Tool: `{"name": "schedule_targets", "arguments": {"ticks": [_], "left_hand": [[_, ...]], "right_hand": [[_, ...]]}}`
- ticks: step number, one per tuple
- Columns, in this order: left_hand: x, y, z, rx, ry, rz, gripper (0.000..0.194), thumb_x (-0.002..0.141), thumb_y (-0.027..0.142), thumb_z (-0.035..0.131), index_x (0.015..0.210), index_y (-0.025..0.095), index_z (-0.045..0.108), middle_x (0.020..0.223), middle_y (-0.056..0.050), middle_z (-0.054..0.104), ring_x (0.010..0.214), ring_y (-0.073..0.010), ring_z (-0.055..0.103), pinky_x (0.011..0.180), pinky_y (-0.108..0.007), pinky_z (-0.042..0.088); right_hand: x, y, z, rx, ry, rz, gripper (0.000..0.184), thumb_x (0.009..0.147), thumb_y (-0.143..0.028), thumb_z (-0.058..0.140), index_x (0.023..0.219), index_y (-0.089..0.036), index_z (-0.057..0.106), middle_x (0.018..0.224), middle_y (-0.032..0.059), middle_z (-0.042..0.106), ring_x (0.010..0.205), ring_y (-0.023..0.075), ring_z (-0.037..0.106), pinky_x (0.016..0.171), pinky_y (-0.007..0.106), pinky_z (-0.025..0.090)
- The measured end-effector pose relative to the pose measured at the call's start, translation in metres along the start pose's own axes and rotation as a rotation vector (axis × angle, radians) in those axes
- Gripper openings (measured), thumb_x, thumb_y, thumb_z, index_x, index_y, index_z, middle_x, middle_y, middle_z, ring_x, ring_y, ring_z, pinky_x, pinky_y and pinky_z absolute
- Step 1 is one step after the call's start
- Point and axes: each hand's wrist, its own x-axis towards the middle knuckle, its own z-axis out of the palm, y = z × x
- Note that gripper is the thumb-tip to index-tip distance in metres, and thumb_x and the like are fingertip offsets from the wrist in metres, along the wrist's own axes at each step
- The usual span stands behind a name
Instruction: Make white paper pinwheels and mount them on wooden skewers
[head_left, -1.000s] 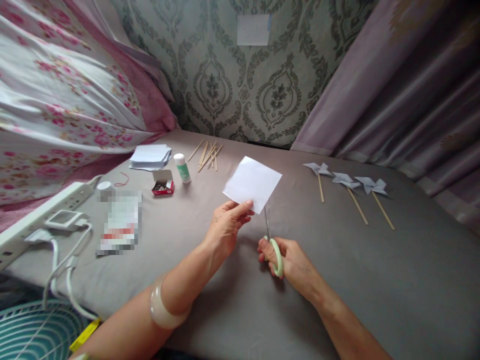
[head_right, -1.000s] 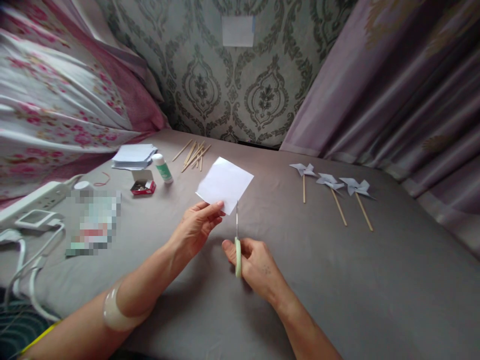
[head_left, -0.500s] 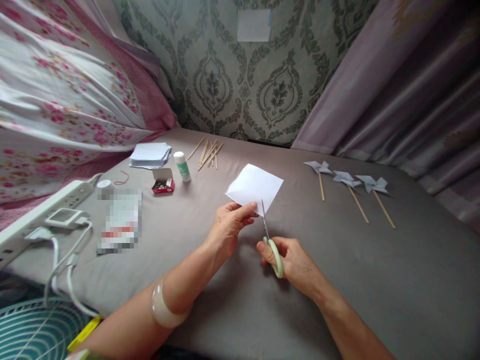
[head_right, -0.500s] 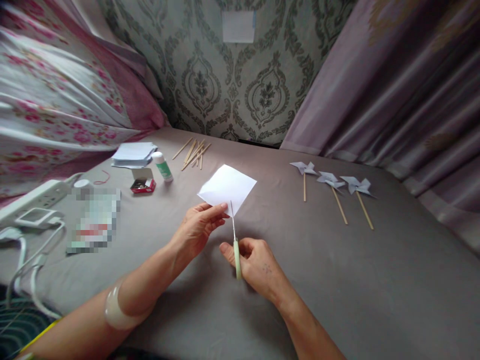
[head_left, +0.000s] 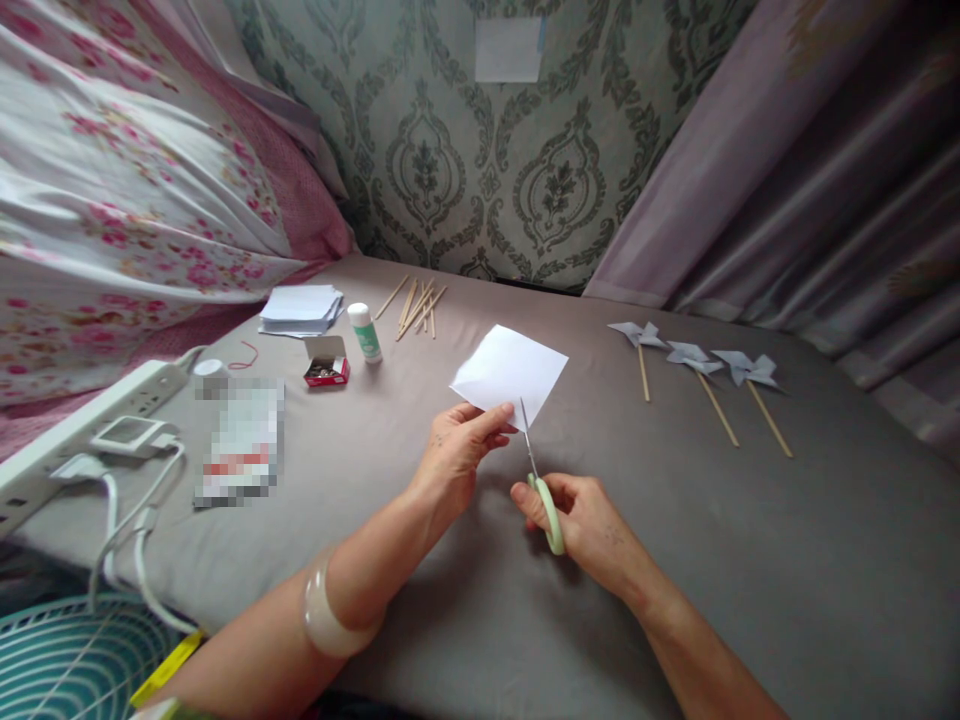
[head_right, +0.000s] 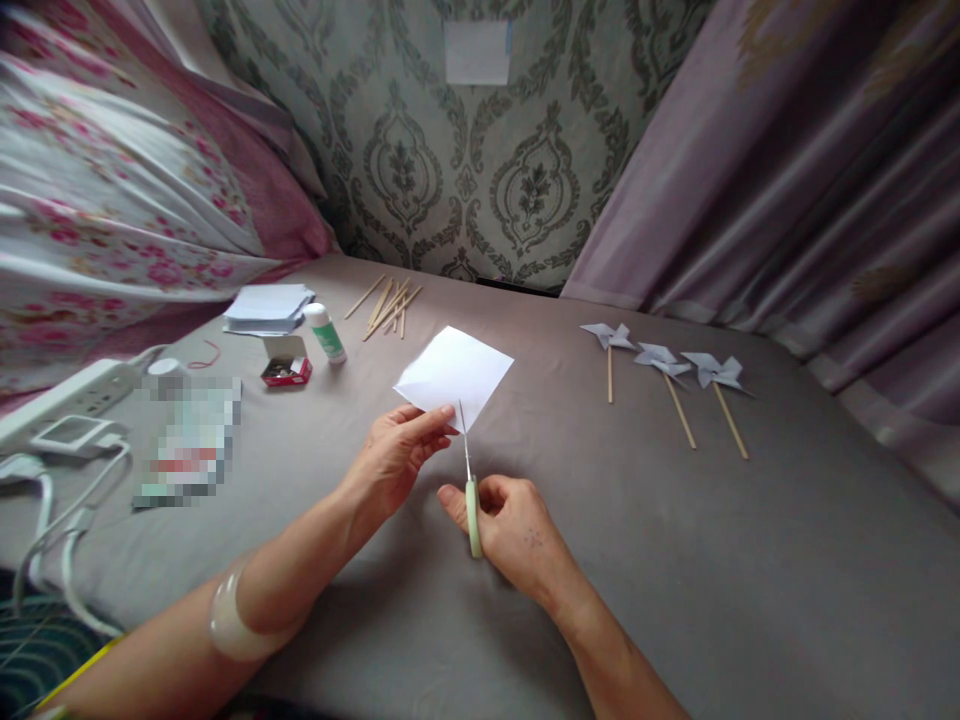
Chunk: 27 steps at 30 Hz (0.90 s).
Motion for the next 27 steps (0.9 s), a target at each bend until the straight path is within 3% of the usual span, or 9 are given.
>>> {"name": "schedule_targets", "arguments": {"ticks": [27], "left_hand": [[0.000,-0.001,0.001,-0.016,0.005,0.014,0.024,0.054,0.025,0.084,0.063,0.010,0.068,0.061,-0.002,0.065,0.059,-0.0104,0.059,0.061,-0.023,0.045]], "right_hand": [[0.003,0.011,0.002,-0.086,0.104,0.002,0.048,0.070,-0.061,0.062,0.054,-0.017,0.049,0.052,-0.0047,0.037,0.051,0.0086,0.031,0.046,0.025,0.024]]}}
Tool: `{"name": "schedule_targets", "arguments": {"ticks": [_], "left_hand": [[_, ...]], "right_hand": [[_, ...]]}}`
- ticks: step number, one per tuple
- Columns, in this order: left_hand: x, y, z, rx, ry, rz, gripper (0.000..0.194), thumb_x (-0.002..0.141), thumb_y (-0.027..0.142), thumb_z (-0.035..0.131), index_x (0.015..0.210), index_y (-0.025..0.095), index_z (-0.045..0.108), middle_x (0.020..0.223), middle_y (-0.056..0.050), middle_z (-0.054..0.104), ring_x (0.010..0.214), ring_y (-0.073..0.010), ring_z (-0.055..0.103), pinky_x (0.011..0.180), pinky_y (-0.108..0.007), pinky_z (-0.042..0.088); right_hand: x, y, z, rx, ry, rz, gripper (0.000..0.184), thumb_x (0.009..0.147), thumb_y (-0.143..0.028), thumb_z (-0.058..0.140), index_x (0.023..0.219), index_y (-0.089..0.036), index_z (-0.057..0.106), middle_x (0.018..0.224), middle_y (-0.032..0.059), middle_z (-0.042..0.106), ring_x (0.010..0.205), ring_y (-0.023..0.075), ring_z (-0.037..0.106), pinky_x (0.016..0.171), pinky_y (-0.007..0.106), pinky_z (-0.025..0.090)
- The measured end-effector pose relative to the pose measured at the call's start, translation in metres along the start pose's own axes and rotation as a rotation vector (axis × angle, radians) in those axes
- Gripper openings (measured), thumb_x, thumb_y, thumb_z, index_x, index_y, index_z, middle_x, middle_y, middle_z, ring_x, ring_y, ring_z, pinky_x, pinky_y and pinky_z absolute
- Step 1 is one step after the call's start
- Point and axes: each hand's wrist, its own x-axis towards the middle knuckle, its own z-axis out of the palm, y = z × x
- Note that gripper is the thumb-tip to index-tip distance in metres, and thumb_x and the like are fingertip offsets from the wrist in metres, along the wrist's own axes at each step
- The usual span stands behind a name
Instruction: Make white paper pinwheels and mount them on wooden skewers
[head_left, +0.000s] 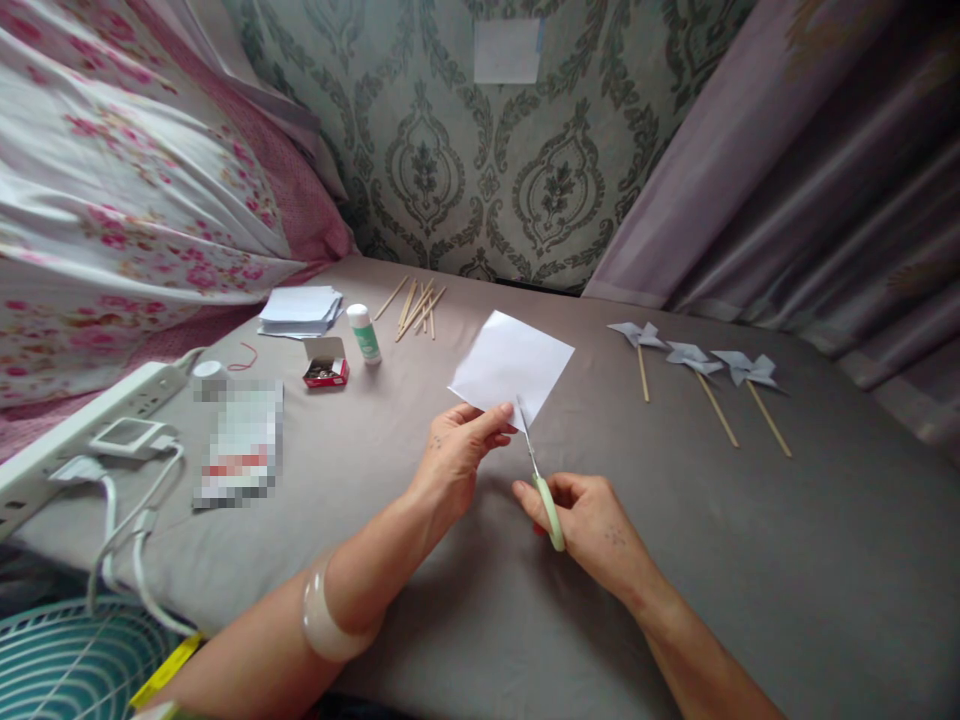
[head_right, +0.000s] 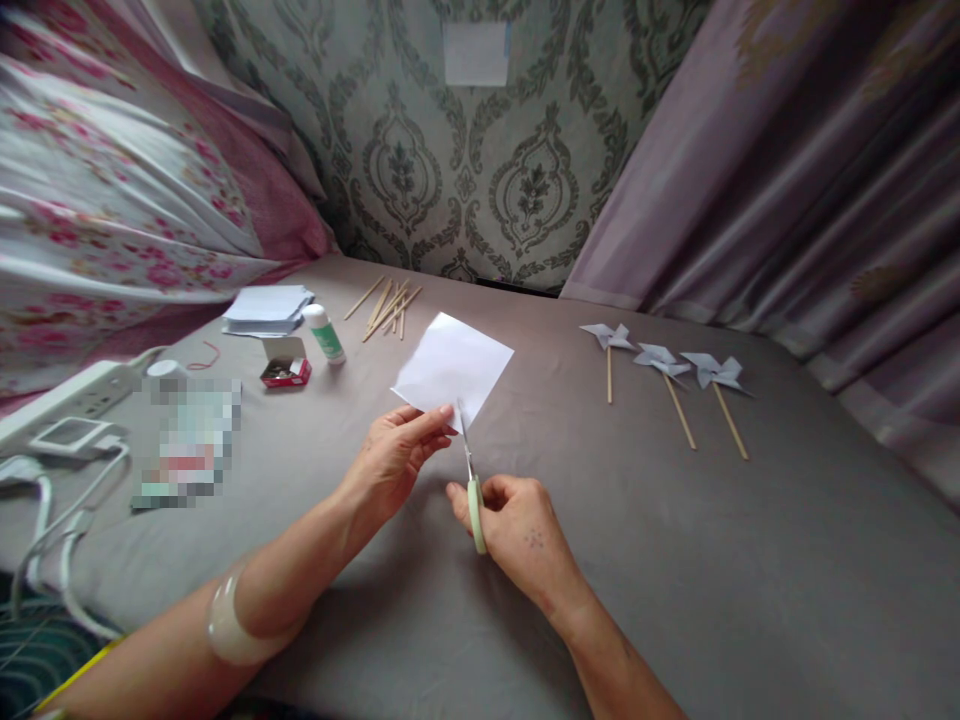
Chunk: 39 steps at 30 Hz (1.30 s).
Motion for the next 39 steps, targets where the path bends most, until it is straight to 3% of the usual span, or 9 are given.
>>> {"name": "schedule_targets", "arguments": {"ticks": [15,27,39], "left_hand": [[-0.0025,-0.0080,-0.0001,0.039,-0.060,0.005,0.021,0.059,0.028,0.082,0.064,0.012,0.069,0.064,-0.003,0.066,0.061,-0.0109,0.059,0.062,-0.024,0.045],[-0.0032,-0.0078,0.0002,0.037,-0.072,0.000,0.020,0.060,0.027,0.082,0.068,0.012,0.071,0.068,-0.003,0.067,0.063,-0.0106,0.059,0.062,-0.023,0.045],[-0.0042,-0.0062,0.0016,0.027,-0.066,0.000,0.020,0.058,0.027,0.082,0.067,0.012,0.071,0.067,-0.004,0.067,0.062,-0.0112,0.058,0.063,-0.025,0.044]], "right_hand": [[-0.0015,-0.0070,-0.0010,0.034,0.019,0.013,0.043,0.071,-0.056,0.062,0.057,-0.016,0.055,0.052,-0.0020,0.046,0.045,0.0080,0.035,0.040,0.023,0.025],[-0.0001,0.0003,0.0012,0.028,0.079,-0.036,0.044,0.071,-0.054,0.063,0.052,-0.017,0.047,0.049,-0.0048,0.036,0.048,0.0074,0.028,0.041,0.022,0.021],[-0.0006,-0.0027,0.0015,0.036,0.086,-0.027,0.044,0.070,-0.054,0.064,0.050,-0.017,0.050,0.046,-0.0049,0.038,0.045,0.0071,0.029,0.041,0.023,0.022]]}}
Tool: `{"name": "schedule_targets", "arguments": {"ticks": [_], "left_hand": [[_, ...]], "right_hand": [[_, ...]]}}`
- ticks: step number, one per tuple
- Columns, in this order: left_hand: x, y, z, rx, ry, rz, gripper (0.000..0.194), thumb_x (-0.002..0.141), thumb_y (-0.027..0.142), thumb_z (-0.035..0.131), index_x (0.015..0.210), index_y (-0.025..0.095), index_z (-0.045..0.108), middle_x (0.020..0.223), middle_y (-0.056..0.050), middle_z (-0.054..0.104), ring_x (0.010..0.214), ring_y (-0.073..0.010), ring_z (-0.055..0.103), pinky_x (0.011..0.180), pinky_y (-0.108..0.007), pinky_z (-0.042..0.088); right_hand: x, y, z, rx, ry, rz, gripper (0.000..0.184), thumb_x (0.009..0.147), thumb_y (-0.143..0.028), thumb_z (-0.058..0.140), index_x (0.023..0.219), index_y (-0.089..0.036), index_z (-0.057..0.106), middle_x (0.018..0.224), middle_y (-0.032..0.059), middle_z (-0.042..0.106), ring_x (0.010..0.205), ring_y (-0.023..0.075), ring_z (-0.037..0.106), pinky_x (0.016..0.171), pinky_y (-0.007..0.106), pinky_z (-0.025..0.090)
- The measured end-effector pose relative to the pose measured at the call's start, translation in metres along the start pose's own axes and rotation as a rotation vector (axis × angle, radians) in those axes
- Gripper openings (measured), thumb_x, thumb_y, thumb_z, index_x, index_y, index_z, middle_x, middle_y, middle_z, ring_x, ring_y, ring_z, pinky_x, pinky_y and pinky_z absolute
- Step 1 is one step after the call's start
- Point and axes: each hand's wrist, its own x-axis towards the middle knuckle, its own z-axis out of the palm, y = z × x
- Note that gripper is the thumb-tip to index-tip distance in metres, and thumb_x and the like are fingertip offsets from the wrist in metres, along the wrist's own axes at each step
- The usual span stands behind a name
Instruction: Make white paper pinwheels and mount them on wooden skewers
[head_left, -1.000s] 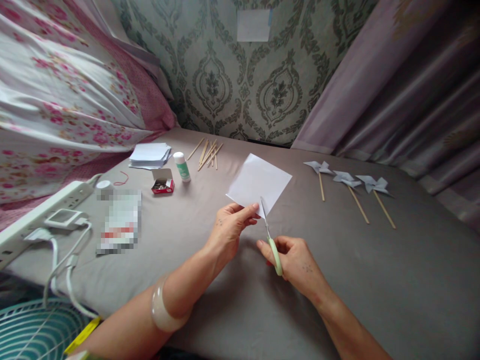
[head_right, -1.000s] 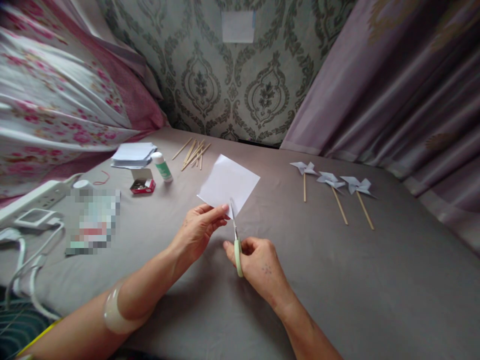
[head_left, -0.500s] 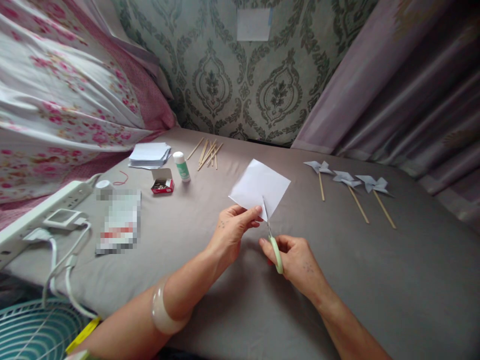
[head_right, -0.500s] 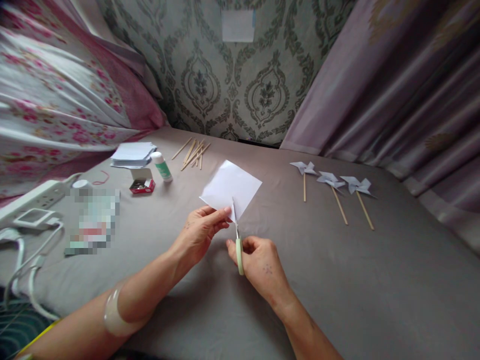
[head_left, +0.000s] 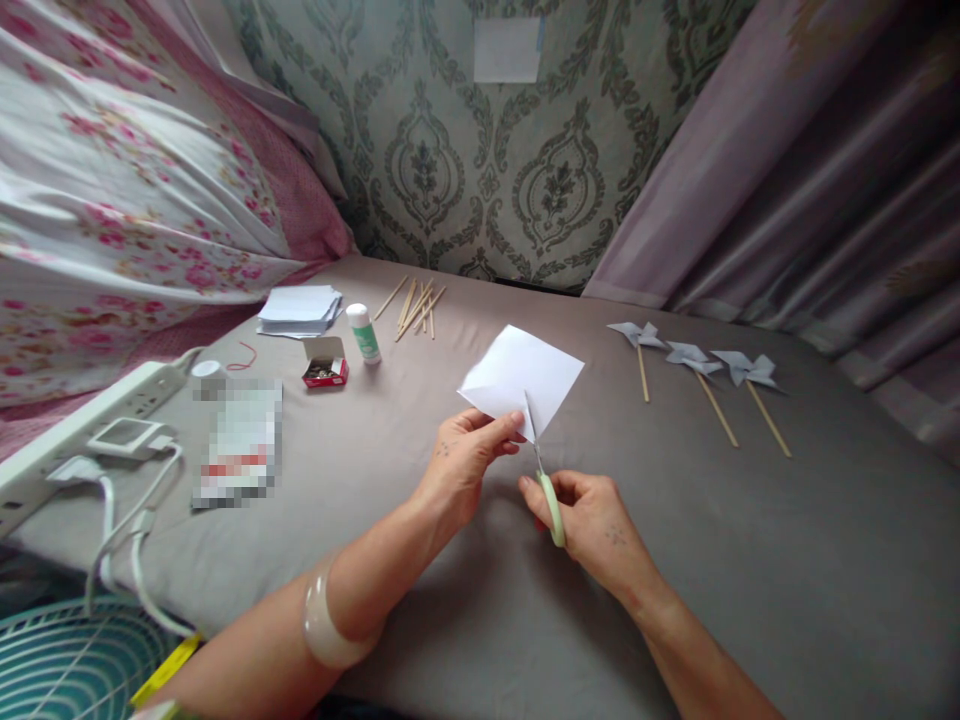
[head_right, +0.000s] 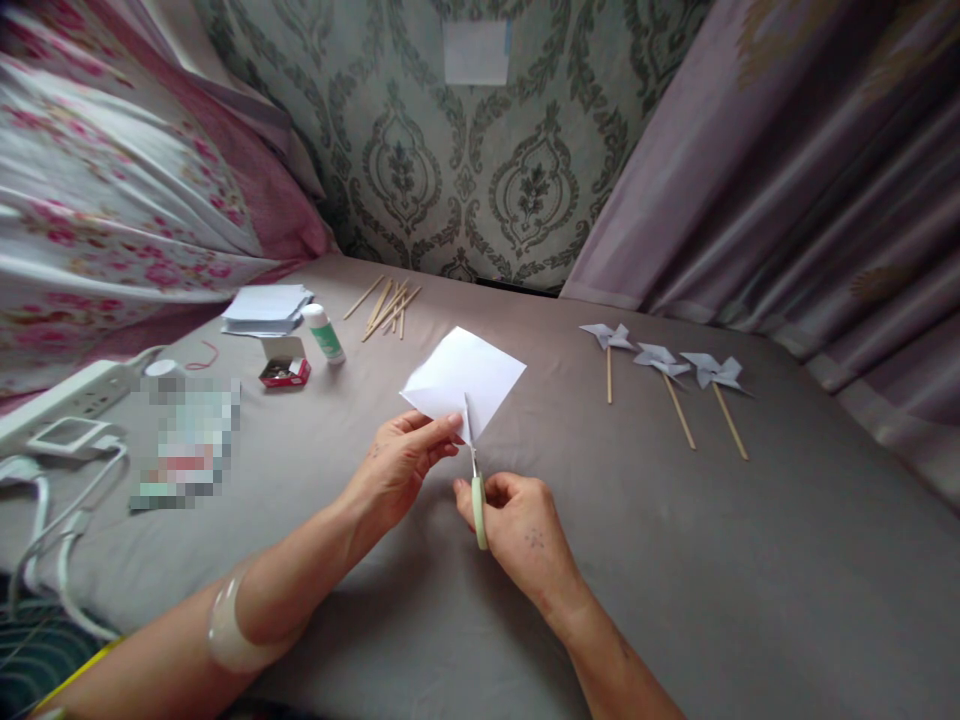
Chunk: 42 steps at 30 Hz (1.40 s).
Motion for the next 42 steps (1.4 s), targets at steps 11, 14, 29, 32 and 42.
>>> {"name": "schedule_targets", "arguments": {"ticks": [11,14,29,32,42], "left_hand": [[0.010,0.008,-0.005,-0.123,0.074,0.099,0.018,0.056,0.016,0.072,0.074,0.016,0.069,0.076,-0.002,0.071,0.068,-0.0130,0.061,0.066,-0.025,0.047],[0.011,0.010,-0.005,-0.118,0.032,0.087,0.017,0.055,0.015,0.066,0.072,0.017,0.066,0.074,-0.002,0.070,0.067,-0.0148,0.061,0.065,-0.027,0.048],[0.004,0.008,-0.005,-0.005,-0.069,-0.036,0.026,0.057,0.031,0.082,0.071,0.015,0.066,0.074,-0.001,0.065,0.065,-0.0112,0.058,0.064,-0.024,0.045],[0.001,0.003,-0.002,-0.057,-0.120,-0.100,0.032,0.059,0.036,0.084,0.079,0.015,0.069,0.085,-0.005,0.069,0.073,-0.0128,0.061,0.072,-0.026,0.046],[-0.005,-0.016,0.003,-0.027,-0.131,-0.219,0.030,0.056,0.027,0.085,0.081,0.013,0.074,0.083,-0.007,0.071,0.069,-0.0128,0.062,0.067,-0.026,0.044]], "right_hand": [[0.002,-0.001,-0.007,0.107,-0.045,-0.017,0.034,0.071,-0.049,0.064,0.071,-0.015,0.060,0.053,-0.0017,0.053,0.049,0.0116,0.046,0.048,0.024,0.036],[0.008,0.001,-0.017,0.303,0.155,-0.045,0.043,0.076,-0.058,0.058,0.079,-0.015,0.062,0.055,-0.0004,0.056,0.050,0.0124,0.048,0.050,0.025,0.039],[0.013,0.002,-0.024,0.491,0.300,-0.114,0.036,0.064,-0.045,0.076,0.059,-0.017,0.054,0.050,-0.0040,0.050,0.046,0.0087,0.041,0.042,0.022,0.034],[0.015,0.006,-0.020,0.554,0.362,-0.163,0.032,0.068,-0.043,0.075,0.067,-0.017,0.058,0.060,-0.0019,0.056,0.050,0.0098,0.044,0.044,0.023,0.036],[0.014,0.008,-0.013,0.532,0.399,-0.185,0.034,0.068,-0.047,0.075,0.067,-0.016,0.058,0.058,-0.0018,0.057,0.050,0.0108,0.046,0.047,0.024,0.039]]}}
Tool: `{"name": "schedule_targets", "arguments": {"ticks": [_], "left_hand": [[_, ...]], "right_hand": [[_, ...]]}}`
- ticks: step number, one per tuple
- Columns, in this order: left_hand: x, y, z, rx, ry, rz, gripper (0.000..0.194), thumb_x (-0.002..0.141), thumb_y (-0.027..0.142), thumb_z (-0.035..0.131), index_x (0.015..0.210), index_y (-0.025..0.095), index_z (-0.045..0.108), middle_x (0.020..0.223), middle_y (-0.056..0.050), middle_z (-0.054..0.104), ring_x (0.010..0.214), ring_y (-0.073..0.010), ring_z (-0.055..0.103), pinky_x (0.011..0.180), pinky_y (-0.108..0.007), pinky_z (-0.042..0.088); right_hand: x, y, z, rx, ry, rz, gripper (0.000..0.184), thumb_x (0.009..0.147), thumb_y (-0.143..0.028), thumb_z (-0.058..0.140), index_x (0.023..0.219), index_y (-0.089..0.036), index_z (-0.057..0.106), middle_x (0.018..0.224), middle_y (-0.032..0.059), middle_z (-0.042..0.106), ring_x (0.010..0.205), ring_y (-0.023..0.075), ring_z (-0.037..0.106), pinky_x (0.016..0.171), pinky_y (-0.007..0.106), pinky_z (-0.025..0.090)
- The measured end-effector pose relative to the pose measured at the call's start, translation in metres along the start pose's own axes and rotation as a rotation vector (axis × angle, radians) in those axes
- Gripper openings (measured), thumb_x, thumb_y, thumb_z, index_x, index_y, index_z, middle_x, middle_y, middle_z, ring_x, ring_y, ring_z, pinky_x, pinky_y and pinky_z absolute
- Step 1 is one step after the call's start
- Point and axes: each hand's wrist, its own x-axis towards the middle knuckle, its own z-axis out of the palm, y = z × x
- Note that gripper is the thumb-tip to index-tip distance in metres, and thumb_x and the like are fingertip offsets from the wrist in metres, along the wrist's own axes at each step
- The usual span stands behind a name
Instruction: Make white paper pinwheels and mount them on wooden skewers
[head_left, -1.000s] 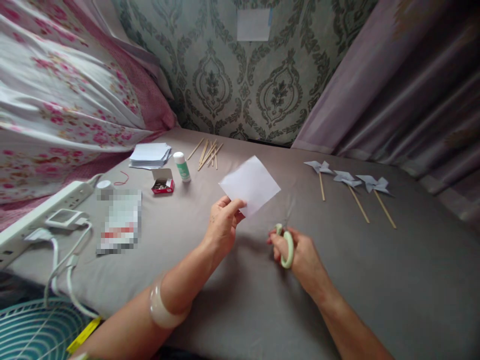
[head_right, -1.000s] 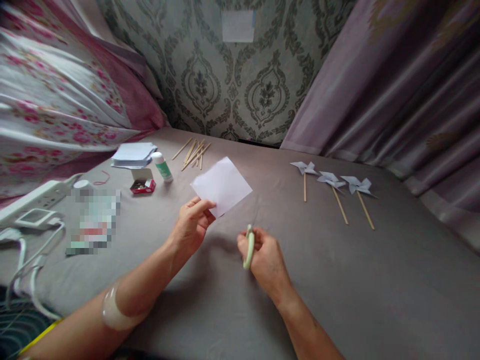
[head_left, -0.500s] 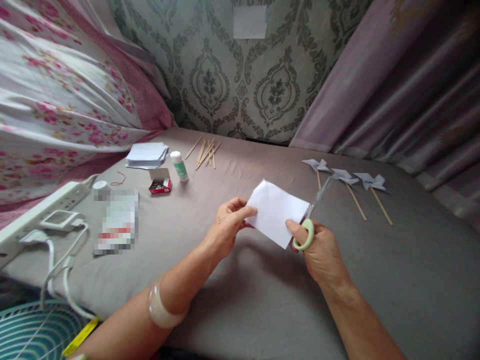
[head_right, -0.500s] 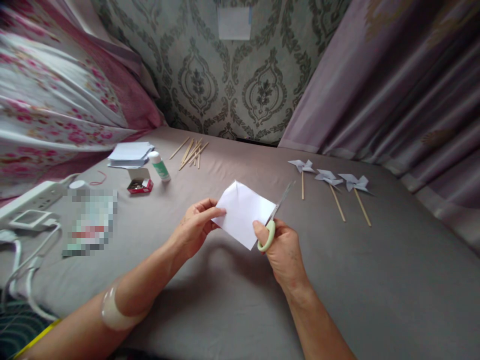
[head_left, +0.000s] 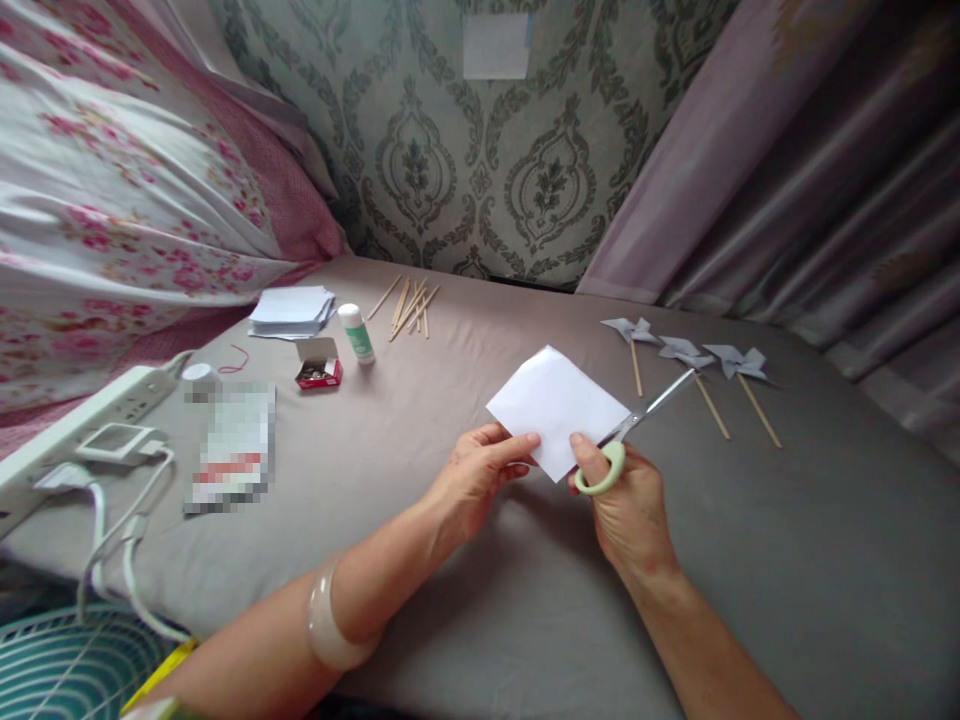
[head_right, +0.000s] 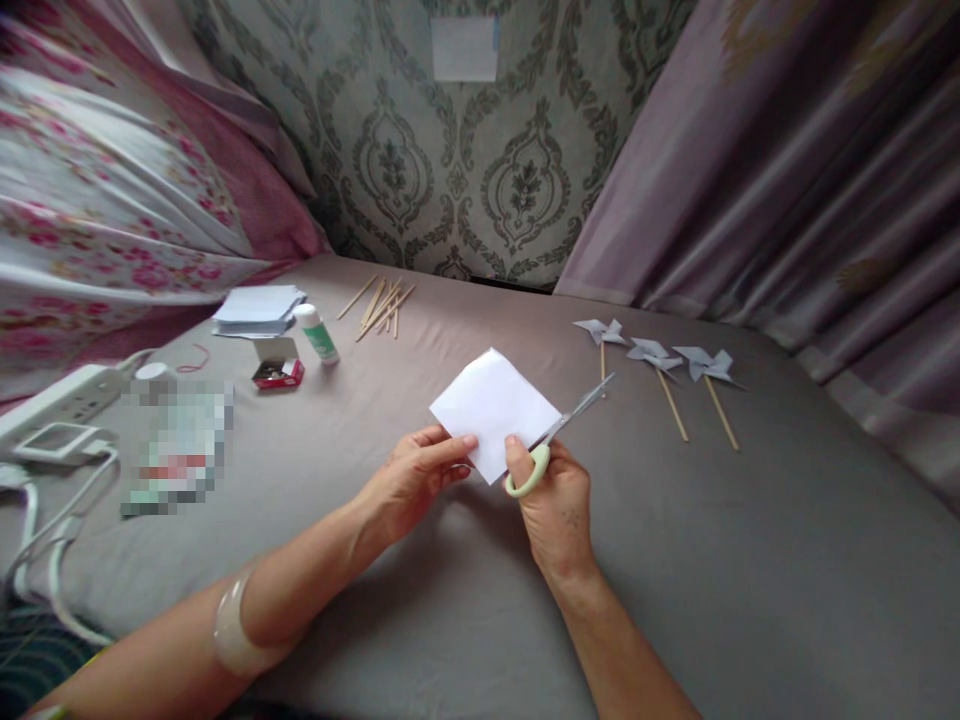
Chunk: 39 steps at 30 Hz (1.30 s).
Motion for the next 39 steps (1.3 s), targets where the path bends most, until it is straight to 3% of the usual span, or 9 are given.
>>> {"name": "schedule_targets", "arguments": {"ticks": [4,9,13,17,39], "left_hand": [[0.007,0.012,-0.006,-0.012,0.092,0.133,0.025,0.056,0.027,0.084,0.073,0.013,0.072,0.074,-0.004,0.069,0.062,-0.0095,0.058,0.063,-0.023,0.041],[0.010,0.035,-0.013,-0.034,0.226,0.298,0.025,0.053,0.027,0.085,0.060,0.014,0.064,0.063,-0.001,0.065,0.059,-0.0091,0.056,0.062,-0.023,0.041],[0.008,0.040,-0.013,-0.045,0.251,0.318,0.027,0.051,0.027,0.085,0.059,0.014,0.063,0.062,0.000,0.064,0.058,-0.0089,0.056,0.061,-0.022,0.041],[0.007,0.036,-0.012,-0.048,0.243,0.280,0.027,0.051,0.026,0.085,0.063,0.014,0.065,0.064,0.000,0.066,0.058,-0.0085,0.057,0.061,-0.022,0.042],[0.006,0.028,-0.010,-0.041,0.235,0.258,0.026,0.054,0.026,0.084,0.065,0.014,0.063,0.063,0.001,0.064,0.056,-0.0086,0.057,0.061,-0.023,0.047]], "right_hand": [[0.000,-0.006,-0.004,-0.157,-0.105,0.054,0.042,0.075,-0.056,0.066,0.067,-0.016,0.061,0.052,-0.0020,0.054,0.049,0.0110,0.047,0.051,0.025,0.039],[-0.005,-0.009,-0.003,-0.302,-0.447,0.242,0.055,0.073,-0.068,0.060,0.072,-0.013,0.063,0.052,-0.0019,0.051,0.046,0.0096,0.041,0.044,0.024,0.030],[-0.013,-0.011,0.003,-0.387,-0.586,0.264,0.058,0.072,-0.072,0.058,0.066,-0.014,0.060,0.049,-0.0044,0.043,0.046,0.0084,0.035,0.044,0.024,0.025],[-0.017,-0.012,0.006,-0.472,-0.675,0.256,0.058,0.072,-0.072,0.055,0.064,-0.014,0.057,0.055,-0.0020,0.047,0.050,0.0088,0.037,0.047,0.024,0.027],[-0.019,-0.015,0.008,-0.538,-0.651,0.297,0.051,0.068,-0.067,0.060,0.061,-0.017,0.053,0.056,-0.0002,0.049,0.053,0.0111,0.042,0.050,0.026,0.032]]}}
